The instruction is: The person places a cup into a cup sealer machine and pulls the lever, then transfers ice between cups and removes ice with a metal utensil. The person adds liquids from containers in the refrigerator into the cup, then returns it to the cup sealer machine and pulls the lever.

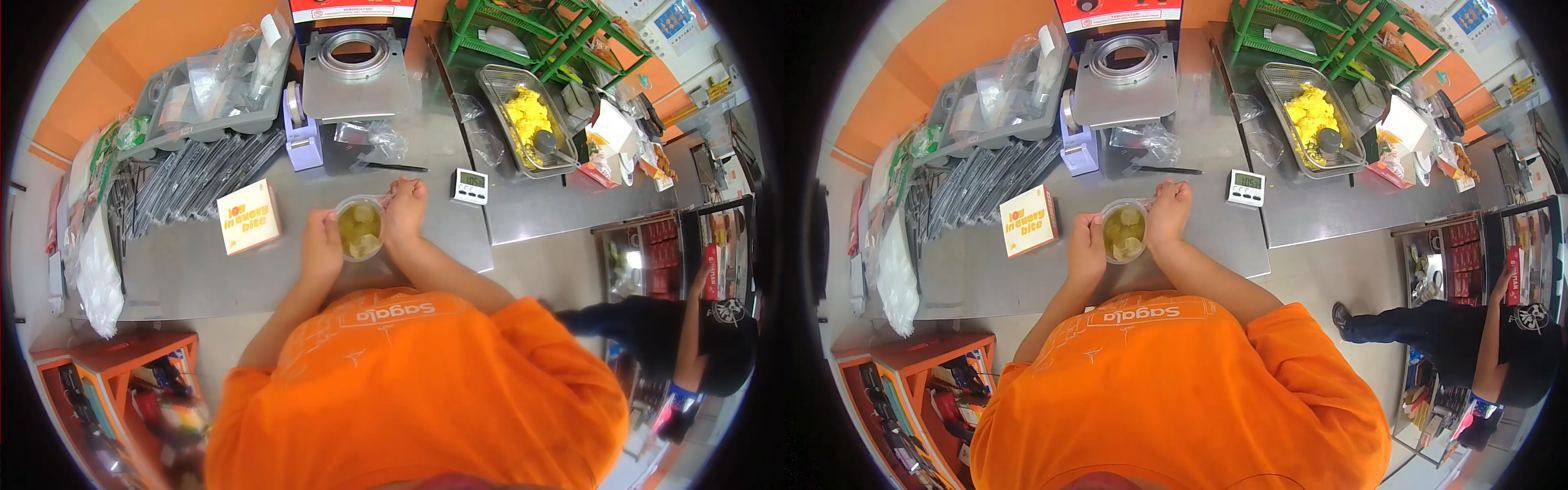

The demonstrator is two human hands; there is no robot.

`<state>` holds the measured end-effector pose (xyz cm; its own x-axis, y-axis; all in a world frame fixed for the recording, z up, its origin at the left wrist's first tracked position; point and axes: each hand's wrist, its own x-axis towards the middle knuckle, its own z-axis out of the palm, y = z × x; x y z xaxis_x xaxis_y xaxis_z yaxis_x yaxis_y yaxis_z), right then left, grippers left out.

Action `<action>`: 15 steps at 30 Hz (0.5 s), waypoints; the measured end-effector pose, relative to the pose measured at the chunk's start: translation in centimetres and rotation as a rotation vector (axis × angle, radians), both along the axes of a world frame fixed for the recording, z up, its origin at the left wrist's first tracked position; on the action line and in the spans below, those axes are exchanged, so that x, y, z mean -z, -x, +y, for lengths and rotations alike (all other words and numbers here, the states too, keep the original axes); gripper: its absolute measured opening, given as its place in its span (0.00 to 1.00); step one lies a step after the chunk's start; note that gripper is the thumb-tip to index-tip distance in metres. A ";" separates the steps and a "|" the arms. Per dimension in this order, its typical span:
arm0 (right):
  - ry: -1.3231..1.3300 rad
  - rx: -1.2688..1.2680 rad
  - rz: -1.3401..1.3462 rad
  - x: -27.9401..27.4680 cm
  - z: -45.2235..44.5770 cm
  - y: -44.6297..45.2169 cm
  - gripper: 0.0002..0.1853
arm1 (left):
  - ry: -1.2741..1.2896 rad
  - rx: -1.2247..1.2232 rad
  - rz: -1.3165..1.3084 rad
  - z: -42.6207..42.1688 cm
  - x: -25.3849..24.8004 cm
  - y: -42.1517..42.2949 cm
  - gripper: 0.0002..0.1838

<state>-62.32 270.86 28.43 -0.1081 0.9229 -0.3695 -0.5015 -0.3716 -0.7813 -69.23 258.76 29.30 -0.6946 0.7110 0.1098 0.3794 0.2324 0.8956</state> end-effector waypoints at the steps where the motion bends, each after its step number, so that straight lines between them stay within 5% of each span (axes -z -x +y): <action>1: 0.008 0.002 -0.011 -0.2 0.0 0.1 0.12 | -0.005 -0.002 0.009 0.0 0.0 0.0 0.11; 5: 0.020 0.035 -0.041 -0.5 0.1 -0.2 0.12 | -0.015 -0.011 0.013 0.0 -0.2 -0.4 0.11; 8: -0.074 -0.189 0.033 -1.0 1.1 -1.1 0.10 | -0.038 0.004 0.040 0.0 -0.4 0.1 0.11; 11: -0.347 -0.566 -0.304 -3.2 3.6 -2.9 0.10 | 0.054 0.037 -0.001 0.1 -1.1 0.8 0.10; 13: -0.633 -1.297 -0.675 -4.4 5.7 -4.2 0.14 | 0.040 0.082 0.013 0.1 -0.9 1.0 0.10; 15: -0.695 -1.343 -0.767 -6.1 5.6 -4.4 0.15 | 0.052 0.094 0.020 0.1 -1.0 0.9 0.10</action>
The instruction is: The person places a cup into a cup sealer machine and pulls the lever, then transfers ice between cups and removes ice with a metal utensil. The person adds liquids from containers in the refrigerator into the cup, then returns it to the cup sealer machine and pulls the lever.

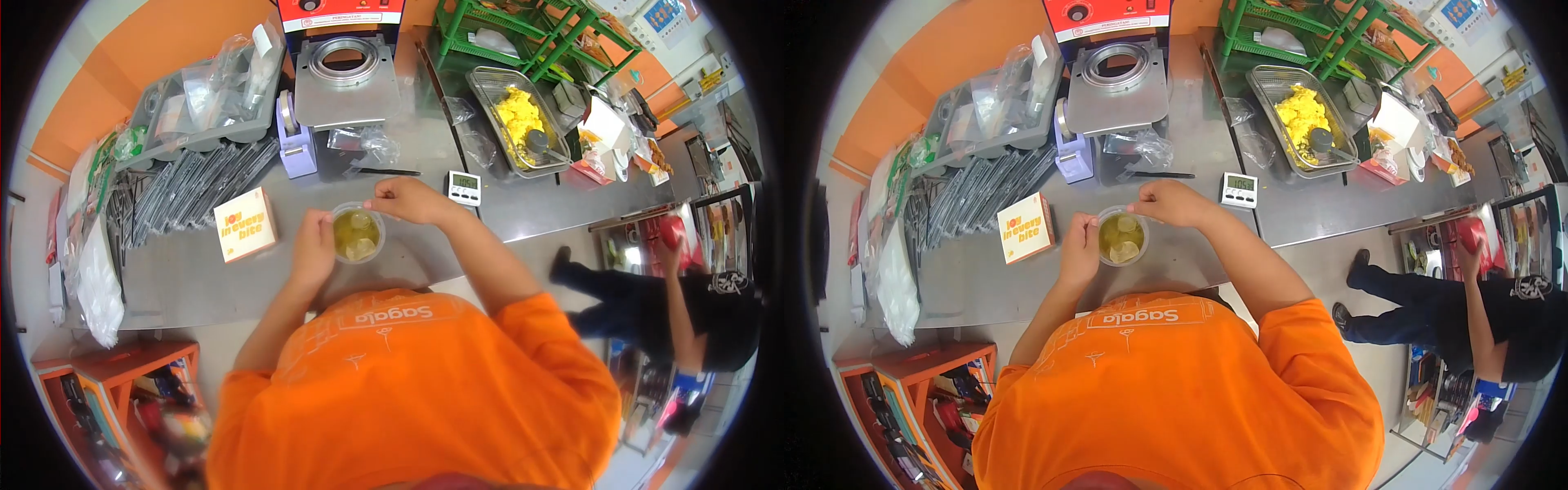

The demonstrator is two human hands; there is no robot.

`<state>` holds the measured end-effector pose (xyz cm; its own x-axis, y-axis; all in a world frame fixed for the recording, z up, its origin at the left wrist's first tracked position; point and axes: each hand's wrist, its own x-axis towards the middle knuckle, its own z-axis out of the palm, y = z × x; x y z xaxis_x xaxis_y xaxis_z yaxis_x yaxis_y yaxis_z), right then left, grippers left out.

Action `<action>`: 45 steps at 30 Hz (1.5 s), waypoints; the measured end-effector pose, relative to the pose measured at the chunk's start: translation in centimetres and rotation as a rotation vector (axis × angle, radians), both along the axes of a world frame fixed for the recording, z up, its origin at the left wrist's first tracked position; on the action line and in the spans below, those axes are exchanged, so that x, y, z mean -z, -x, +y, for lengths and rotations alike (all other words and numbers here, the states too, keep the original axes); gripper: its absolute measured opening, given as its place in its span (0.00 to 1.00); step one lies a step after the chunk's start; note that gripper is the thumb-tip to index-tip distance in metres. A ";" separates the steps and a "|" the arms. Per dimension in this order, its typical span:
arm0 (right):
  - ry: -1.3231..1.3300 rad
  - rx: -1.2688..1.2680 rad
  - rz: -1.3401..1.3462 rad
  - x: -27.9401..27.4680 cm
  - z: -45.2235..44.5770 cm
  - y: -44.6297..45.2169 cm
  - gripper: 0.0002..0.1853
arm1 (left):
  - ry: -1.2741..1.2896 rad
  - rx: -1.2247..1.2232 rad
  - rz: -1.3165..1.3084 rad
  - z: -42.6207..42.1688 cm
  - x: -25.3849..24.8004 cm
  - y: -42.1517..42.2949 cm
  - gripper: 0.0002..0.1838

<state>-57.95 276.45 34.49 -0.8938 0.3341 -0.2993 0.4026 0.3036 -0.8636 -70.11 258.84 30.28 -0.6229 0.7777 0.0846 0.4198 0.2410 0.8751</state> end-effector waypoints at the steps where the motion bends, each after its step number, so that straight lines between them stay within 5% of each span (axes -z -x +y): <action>1: -0.094 -0.056 -0.048 -0.5 0.0 -0.1 0.16 | 0.006 0.010 0.014 0.1 -0.1 0.0 0.10; 5: 0.078 0.032 0.002 1.2 -0.7 -0.2 0.16 | -0.014 -0.002 0.056 0.2 0.0 -0.1 0.10; 7: 0.527 0.285 0.103 2.6 -1.7 -0.3 0.16 | 0.003 -0.026 0.018 0.2 0.2 -0.2 0.10; 14: 0.177 0.474 0.237 3.9 -4.1 -0.7 0.14 | -0.013 -0.021 0.056 0.0 0.5 -0.7 0.10; 16: 0.361 0.801 0.417 4.9 -4.3 -0.5 0.12 | -0.022 -0.073 0.054 -0.3 1.0 -0.9 0.10; 20: 0.650 1.020 0.613 6.4 -0.4 -2.1 0.11 | -0.014 -0.112 0.021 -1.1 1.5 -0.5 0.10; 22: 0.621 0.885 0.514 6.6 -0.2 -2.6 0.11 | -0.043 -0.101 -0.001 -1.0 1.1 -0.6 0.10; 23: 0.281 0.800 0.340 7.2 0.0 -2.8 0.10 | -0.040 -0.104 0.001 -1.0 1.2 -0.4 0.10; 24: 0.285 0.795 0.340 7.4 -0.1 -3.1 0.10 | -0.037 -0.084 -0.010 -1.0 1.4 -0.2 0.11; 26: -0.583 0.485 0.186 7.1 -1.1 -3.8 0.19 | -0.028 -0.075 -0.025 -1.0 1.0 0.2 0.11; 27: -0.454 0.369 0.010 6.5 -1.1 -4.2 0.29 | -0.004 -0.057 -0.266 -1.3 0.6 0.5 0.11; 28: -0.449 0.351 0.009 5.9 -1.3 -4.4 0.29 | 0.015 -0.044 -0.509 -1.7 -0.1 0.8 0.11; 30: -1.024 0.262 0.095 4.8 -2.1 -4.6 0.29 | 0.004 -0.047 -0.538 -2.8 -1.4 1.4 0.10; 34: -0.891 0.251 0.310 -0.3 -3.2 -4.1 0.25 | 0.122 0.087 -0.456 -3.9 -1.5 2.1 0.08; 36: -0.474 -0.043 0.394 -1.7 -3.2 -2.4 0.21 | 0.104 0.066 -0.463 -3.8 -0.9 1.8 0.07; 37: -0.475 -0.044 0.394 -1.7 -3.0 -1.3 0.21 | 0.083 0.047 -0.468 -3.7 -0.6 1.7 0.07; 40: -0.602 -0.207 0.284 -1.4 -1.1 2.8 0.15 | 0.061 0.043 -0.465 -3.7 -0.1 1.7 0.06; 42: -0.306 -0.460 0.083 -0.7 0.1 5.1 0.12 | 0.056 0.036 -0.391 -3.5 0.0 1.5 0.05; 45: -0.242 -0.464 0.003 -0.8 0.4 5.8 0.10 | 0.047 0.013 -0.159 -3.3 -0.6 1.2 0.06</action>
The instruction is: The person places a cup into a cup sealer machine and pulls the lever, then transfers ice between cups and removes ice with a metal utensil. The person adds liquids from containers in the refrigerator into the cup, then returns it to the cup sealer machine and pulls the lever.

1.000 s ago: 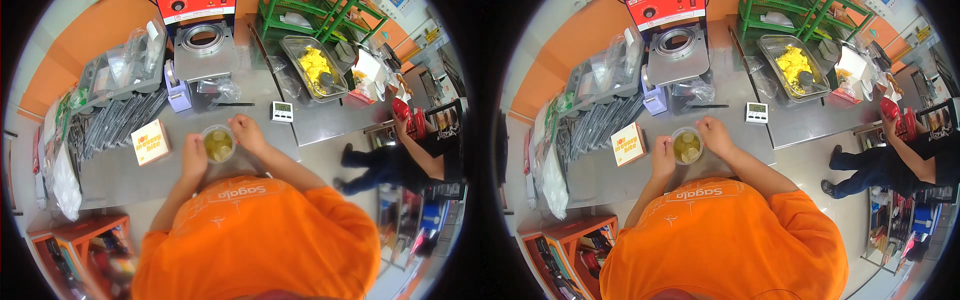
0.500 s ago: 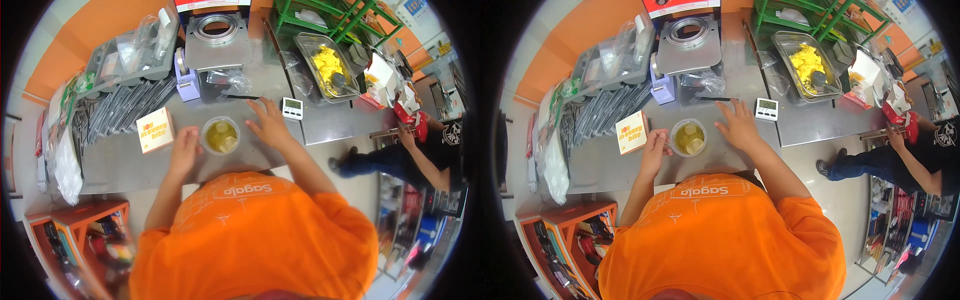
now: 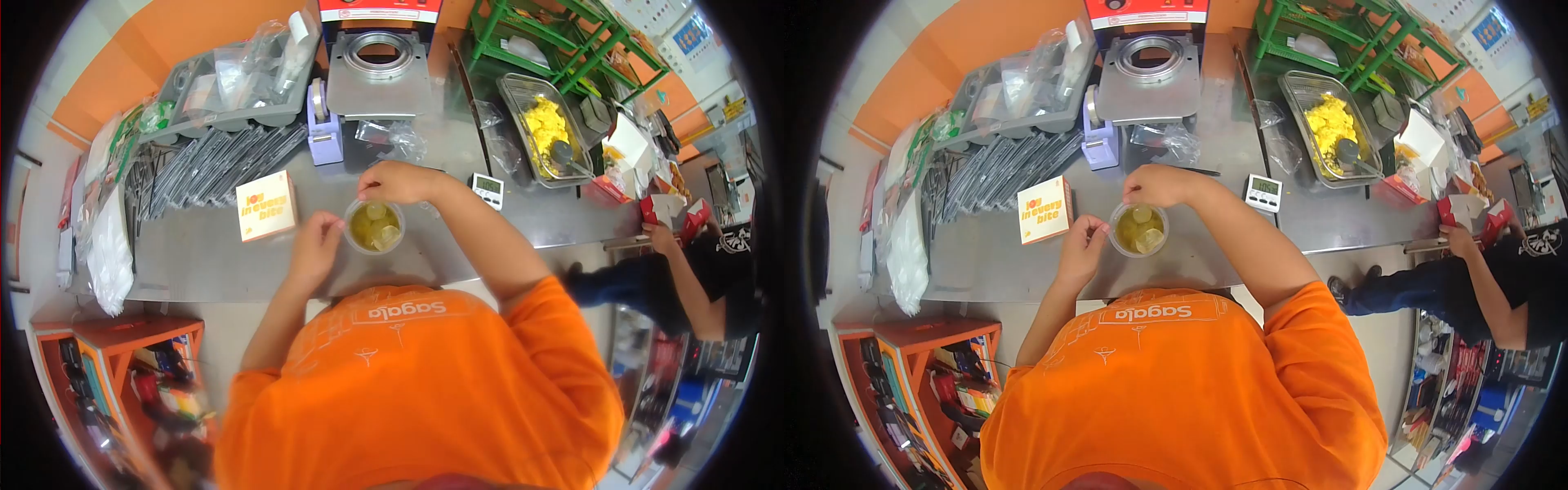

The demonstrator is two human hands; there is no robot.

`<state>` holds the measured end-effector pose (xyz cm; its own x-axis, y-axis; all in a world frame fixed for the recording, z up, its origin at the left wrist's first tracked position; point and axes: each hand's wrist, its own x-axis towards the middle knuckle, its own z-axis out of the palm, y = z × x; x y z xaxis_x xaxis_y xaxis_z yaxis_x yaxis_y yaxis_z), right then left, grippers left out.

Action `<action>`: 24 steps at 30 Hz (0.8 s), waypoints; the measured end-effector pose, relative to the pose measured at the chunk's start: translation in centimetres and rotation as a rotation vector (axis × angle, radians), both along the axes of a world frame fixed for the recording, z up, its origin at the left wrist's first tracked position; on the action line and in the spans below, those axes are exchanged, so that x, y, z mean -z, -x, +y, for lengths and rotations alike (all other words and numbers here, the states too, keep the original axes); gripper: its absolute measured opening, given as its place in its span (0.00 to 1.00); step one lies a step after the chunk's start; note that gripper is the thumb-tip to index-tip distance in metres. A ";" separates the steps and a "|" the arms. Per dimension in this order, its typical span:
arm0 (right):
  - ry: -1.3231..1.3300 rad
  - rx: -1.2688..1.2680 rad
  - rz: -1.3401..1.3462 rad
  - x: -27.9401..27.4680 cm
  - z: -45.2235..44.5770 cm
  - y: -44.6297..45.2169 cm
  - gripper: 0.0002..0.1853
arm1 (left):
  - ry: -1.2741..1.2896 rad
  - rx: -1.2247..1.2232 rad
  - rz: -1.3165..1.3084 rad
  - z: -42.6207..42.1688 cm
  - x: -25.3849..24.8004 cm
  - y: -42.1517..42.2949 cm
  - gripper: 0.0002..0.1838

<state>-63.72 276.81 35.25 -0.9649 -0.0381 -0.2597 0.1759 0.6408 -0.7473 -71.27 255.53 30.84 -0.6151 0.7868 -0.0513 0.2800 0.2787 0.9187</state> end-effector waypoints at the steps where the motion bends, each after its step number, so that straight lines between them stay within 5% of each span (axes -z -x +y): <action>1: -0.002 -0.012 -0.004 0.1 0.1 -0.1 0.10 | -0.004 -0.001 0.154 -0.1 0.0 -0.2 0.07; 8: -0.057 0.126 0.208 1.2 -0.5 -1.7 0.09 | -0.193 0.046 0.250 -2.5 3.1 -1.3 0.03; 13: -0.054 0.155 0.194 0.7 -0.3 -2.8 0.10 | 0.024 0.137 0.406 -5.5 5.3 0.0 0.01; 16: -0.147 0.300 0.170 -1.5 -2.1 -3.9 0.20 | 0.045 0.039 0.501 -5.2 4.5 1.0 0.02; 18: -0.407 0.101 0.266 -3.9 -4.3 -4.7 0.37 | 0.095 0.022 0.456 -4.6 4.1 1.4 0.03; 22: -0.812 -0.024 0.220 -3.3 -7.2 -5.1 0.49 | 0.160 0.085 0.478 -3.4 5.0 1.6 0.10; 24: -0.738 -0.038 0.060 -3.4 -7.0 -4.5 0.52 | 0.071 0.083 0.587 -2.9 4.7 1.4 0.13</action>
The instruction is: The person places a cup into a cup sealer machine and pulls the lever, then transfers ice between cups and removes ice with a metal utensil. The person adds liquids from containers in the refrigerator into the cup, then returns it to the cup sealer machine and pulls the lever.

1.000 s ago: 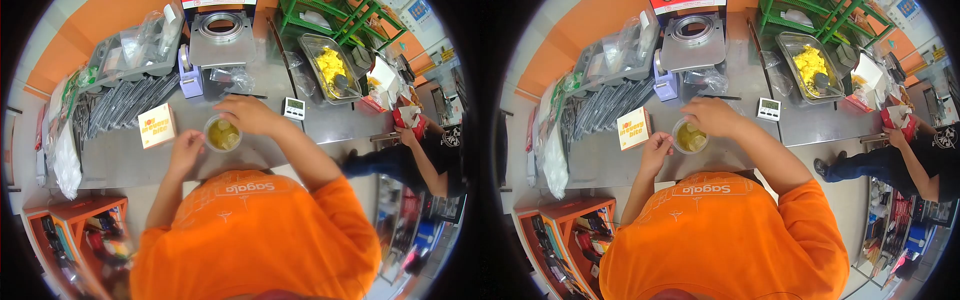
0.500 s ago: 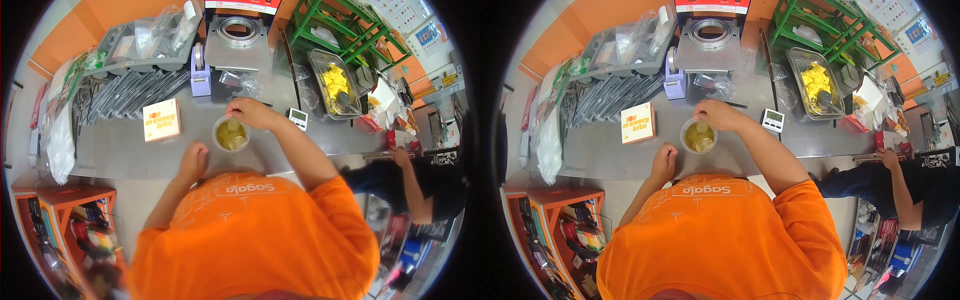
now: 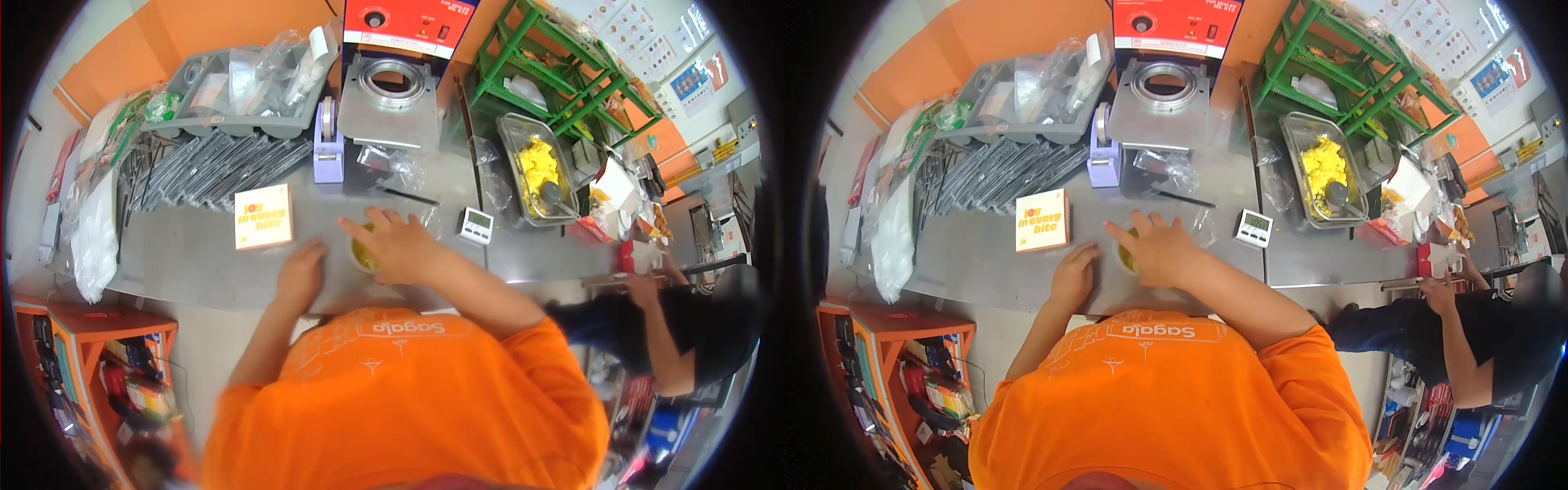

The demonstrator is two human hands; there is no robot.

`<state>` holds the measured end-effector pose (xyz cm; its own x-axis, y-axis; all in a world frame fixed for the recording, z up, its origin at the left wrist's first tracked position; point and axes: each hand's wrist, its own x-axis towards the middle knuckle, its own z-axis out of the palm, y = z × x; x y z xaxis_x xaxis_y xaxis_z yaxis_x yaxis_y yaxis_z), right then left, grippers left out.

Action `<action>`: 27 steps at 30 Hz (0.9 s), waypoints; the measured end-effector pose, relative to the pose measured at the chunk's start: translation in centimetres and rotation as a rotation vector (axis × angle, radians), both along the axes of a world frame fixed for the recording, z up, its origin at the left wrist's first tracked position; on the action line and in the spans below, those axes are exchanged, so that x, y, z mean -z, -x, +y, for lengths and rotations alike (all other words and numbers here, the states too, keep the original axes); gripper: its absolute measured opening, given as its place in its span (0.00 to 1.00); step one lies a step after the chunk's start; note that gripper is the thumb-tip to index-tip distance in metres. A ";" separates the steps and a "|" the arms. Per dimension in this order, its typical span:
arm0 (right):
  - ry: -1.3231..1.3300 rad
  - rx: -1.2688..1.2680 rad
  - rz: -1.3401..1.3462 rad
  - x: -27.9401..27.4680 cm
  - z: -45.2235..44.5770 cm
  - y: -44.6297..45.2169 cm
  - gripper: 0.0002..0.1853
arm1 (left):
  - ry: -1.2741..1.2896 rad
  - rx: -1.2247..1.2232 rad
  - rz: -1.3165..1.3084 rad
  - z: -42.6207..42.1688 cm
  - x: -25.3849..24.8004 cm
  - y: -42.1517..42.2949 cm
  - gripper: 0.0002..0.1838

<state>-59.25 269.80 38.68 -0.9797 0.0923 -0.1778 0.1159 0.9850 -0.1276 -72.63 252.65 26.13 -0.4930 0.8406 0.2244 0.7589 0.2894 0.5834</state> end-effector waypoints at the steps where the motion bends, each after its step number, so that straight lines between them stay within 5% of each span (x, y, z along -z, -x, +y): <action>1: -0.012 -0.002 0.002 -0.3 0.4 0.2 0.52 | -0.069 0.026 0.094 0.2 -0.4 -0.4 0.16; 6: 0.098 -0.032 0.152 -0.2 2.2 0.1 0.51 | -0.061 -0.048 0.053 0.4 -1.5 -1.2 0.26; 8: 0.119 -0.019 0.147 -1.0 3.0 0.3 0.51 | -0.026 -0.053 -0.009 0.6 -2.2 -1.3 0.41; 12: 0.146 0.001 0.233 -2.3 3.1 0.6 0.50 | -0.076 0.060 -0.076 4.0 -4.1 -2.5 0.51; 14: 0.107 0.024 0.243 -2.4 2.5 1.0 0.51 | -0.336 0.146 -0.378 6.5 -4.0 -3.2 0.55; 17: 0.069 0.096 0.218 -2.8 1.4 1.5 0.50 | -0.641 0.092 -0.674 9.1 -2.6 -4.1 0.56; 23: 0.175 0.106 0.223 -2.0 2.1 1.3 0.50 | -0.857 0.306 -0.895 9.6 -0.4 -3.0 0.49; 27: 0.386 0.134 0.300 -2.3 3.6 0.3 0.45 | -0.712 0.192 -0.889 9.3 0.2 -3.2 0.50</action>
